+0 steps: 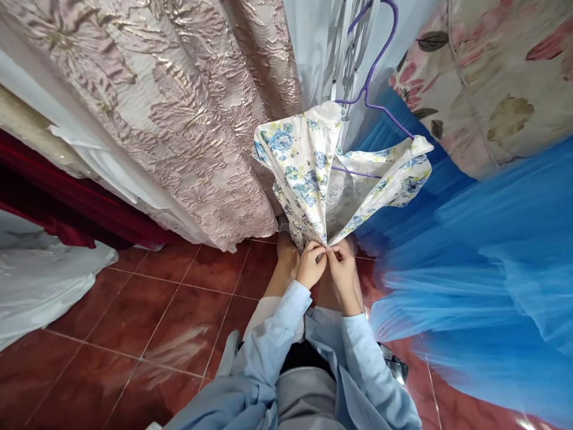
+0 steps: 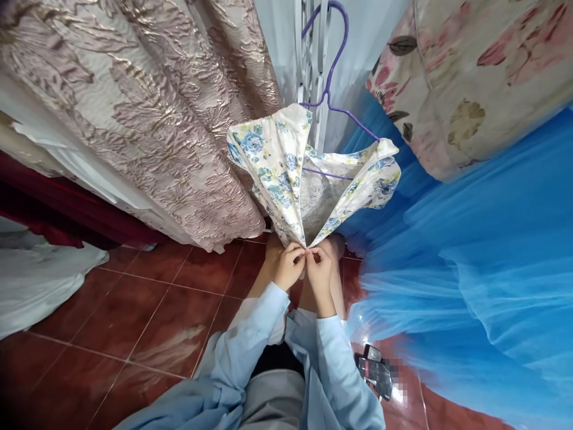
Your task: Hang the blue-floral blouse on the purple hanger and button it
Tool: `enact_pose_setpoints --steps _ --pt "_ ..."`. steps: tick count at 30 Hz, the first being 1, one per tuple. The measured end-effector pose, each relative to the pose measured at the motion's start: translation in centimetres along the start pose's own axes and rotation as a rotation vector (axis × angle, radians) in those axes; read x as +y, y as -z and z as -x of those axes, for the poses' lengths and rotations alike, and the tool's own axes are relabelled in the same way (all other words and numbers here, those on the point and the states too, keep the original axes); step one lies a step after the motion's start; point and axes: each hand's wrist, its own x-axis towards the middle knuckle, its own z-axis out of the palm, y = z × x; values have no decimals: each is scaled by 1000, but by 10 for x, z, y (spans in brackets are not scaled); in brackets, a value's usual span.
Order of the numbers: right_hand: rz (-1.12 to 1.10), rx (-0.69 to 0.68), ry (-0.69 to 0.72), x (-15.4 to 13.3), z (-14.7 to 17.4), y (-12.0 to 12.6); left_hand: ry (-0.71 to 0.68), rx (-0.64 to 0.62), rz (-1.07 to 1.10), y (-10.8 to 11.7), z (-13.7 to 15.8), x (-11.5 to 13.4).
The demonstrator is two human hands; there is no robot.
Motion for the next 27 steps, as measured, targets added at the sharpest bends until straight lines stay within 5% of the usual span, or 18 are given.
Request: enact_pose_setpoints --steps 16,27 --pt "-193 -44 -114 1 2 -13 -83 112 63 -12 5 -27" --pt "-194 -56 -101 -38 -17 -16 -101 166 11 -13 -10 -27"
